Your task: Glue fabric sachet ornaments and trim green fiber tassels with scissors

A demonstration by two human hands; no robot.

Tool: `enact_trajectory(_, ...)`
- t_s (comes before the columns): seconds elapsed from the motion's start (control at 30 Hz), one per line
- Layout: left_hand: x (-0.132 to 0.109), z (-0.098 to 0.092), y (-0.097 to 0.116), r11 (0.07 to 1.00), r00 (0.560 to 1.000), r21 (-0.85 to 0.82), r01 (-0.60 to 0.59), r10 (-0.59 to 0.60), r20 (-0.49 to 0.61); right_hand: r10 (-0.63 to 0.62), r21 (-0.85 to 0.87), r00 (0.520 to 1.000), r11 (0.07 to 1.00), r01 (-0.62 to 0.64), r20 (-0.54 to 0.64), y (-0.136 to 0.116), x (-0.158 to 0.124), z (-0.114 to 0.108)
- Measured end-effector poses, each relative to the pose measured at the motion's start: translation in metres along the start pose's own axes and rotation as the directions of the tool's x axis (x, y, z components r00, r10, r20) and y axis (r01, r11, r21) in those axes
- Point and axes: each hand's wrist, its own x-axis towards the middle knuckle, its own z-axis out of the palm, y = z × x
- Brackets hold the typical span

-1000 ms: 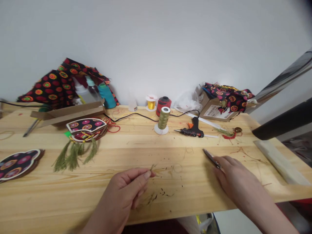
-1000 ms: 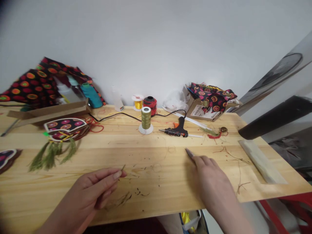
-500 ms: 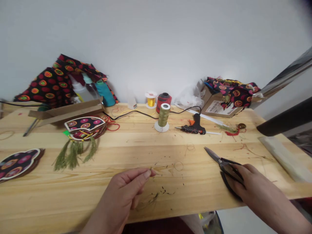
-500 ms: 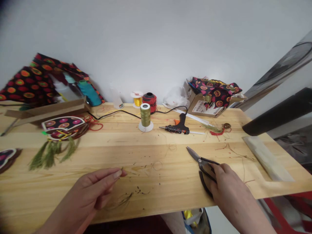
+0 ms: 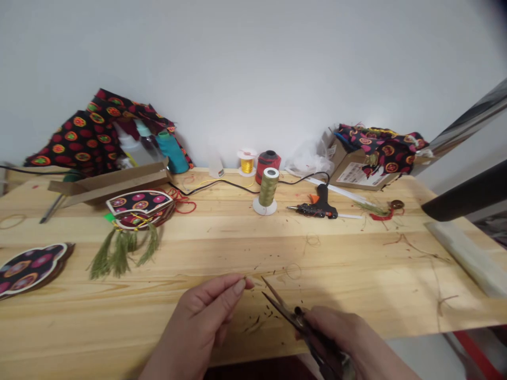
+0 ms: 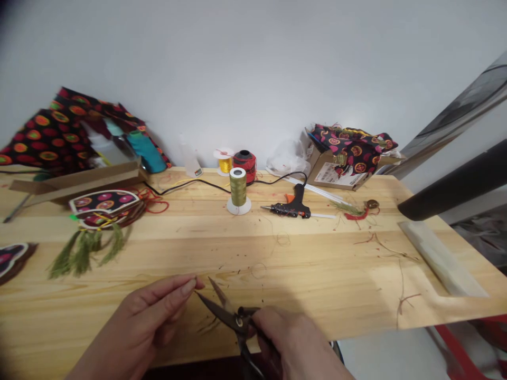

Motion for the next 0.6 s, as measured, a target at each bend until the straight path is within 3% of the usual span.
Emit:
enact_trajectory(0.17, -0.001, -0.002, -0.001, 0.999, 0.999, 0.016, -0.033, 0.034, -0.030, 0.034, -0.108, 0.998, 0.994, -0.028, 0.054, 0.005, 0.013, 0.012)
enact_trajectory(0.33, -0.001, 0.001, -0.001, 0.997, 0.999, 0.080, -0.018, 0.016, 0.028, 0.110, -0.171, 0.988, 0.981, -0.090, 0.111, -0.014, 0.016, 0.007)
enact_trajectory(0.5, -0.004, 0.005, 0.002, 0.990, 0.993, 0.117, -0.077, 0.066, 0.097, 0.083, -0.229, 0.992, 0.972, -0.059, 0.095, -0.029, 0.021, 0.001)
enact_trajectory(0.6, -0.005, 0.005, 0.002, 0.989, 0.994, 0.115, -0.088, 0.080, 0.077, 0.093, -0.214, 0.988, 0.975, -0.065, 0.123, -0.029, 0.022, 0.001)
